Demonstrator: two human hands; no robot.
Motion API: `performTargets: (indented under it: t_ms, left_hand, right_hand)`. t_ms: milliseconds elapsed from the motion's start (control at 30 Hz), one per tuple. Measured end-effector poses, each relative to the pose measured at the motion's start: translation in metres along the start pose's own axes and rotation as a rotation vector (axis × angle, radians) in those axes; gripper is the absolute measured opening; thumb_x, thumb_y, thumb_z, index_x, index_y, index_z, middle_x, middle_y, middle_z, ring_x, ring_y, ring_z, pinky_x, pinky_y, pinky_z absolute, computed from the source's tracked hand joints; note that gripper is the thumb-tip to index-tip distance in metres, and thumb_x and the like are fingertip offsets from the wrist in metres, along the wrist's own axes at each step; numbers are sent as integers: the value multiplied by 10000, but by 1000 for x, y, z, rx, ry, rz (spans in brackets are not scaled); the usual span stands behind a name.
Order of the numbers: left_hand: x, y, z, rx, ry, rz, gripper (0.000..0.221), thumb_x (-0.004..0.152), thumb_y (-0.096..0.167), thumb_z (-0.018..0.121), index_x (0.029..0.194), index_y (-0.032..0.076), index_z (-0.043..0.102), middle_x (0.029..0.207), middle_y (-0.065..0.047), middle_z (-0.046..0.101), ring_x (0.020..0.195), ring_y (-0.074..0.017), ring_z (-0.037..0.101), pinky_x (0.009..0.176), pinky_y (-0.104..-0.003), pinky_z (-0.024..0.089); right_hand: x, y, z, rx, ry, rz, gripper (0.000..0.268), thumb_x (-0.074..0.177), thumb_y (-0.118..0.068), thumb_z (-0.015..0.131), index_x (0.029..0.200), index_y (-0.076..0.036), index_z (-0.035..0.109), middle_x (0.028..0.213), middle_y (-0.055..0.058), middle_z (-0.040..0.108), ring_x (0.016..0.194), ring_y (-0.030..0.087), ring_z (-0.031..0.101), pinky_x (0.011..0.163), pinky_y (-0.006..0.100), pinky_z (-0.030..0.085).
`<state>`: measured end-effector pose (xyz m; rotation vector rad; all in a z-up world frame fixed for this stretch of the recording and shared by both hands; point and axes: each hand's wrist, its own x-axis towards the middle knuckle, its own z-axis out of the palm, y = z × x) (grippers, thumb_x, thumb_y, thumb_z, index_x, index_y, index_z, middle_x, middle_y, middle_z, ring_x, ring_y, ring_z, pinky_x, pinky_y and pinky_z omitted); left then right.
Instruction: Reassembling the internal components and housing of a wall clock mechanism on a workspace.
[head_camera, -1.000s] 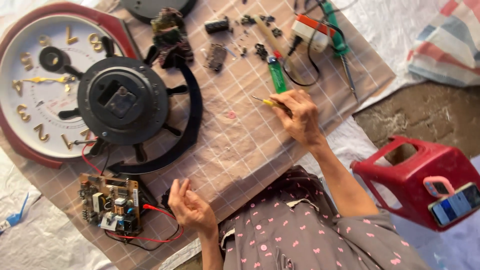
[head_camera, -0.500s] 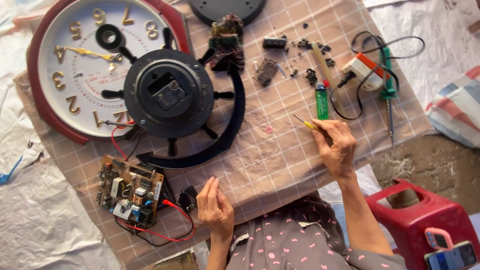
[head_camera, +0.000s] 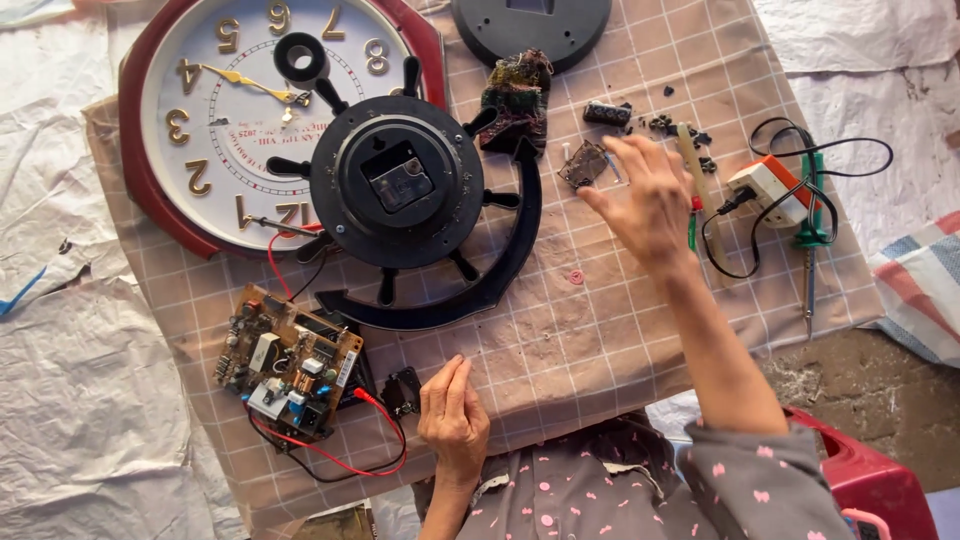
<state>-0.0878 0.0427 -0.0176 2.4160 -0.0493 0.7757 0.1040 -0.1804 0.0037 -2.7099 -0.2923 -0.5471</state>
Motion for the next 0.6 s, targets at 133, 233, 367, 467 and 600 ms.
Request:
performTargets:
  t_ms: [133, 233, 367, 467, 600]
  left_hand:
    - [-1, -1, 0, 0, 1, -5, 211, 800, -75, 484, 962, -5, 599, 964, -113, 612, 838, -209, 595, 771, -272, 499]
    - [-1, -1, 1, 10, 9, -3, 209, 797, -74, 493, 960, -2, 603, 958, -109, 616, 835, -202, 598, 765, -269, 503]
    - [1, 2, 1, 9, 4, -3, 195, 798, -68, 499, 948, -4, 606, 957, -114, 619, 838, -200, 602, 772, -278, 503]
    - [3, 3, 0, 2, -7, -26, 174, 817, -31, 498, 940, 12, 613, 957, -106, 616, 824, -207, 601, 752, -285, 498]
    - [20, 25, -5, -181, -65, -220, 164, 830, 20, 497, 951, 29, 608, 967, -97, 605, 882, -183, 608, 799, -255, 503]
  right_hand:
    - [18, 11, 30, -101, -247, 54, 657, 710, -577, 602, 1224, -185, 484, 1152, 85, 516, 993, 266, 449, 768, 441, 340]
    - [11, 6, 30, -108, -174, -16, 543, 718, -451, 677, 1158, -163, 543, 1096, 94, 566, 936, 234, 510, 775, 403, 341]
    - [-17, -18, 3, 19, -17, -108, 519, 773, -512, 593, 1103, -112, 563, 1021, 107, 604, 860, 202, 577, 784, 359, 413]
    - [-57, -19, -3, 204, -53, -71, 465, 753, -329, 664, 1131, -90, 536, 1107, 124, 575, 942, 224, 560, 819, 383, 392]
    - [-90, -37, -26, 338, -112, -46, 534, 805, -442, 516, 1179, -63, 468, 1145, 133, 563, 1025, 224, 552, 918, 391, 395]
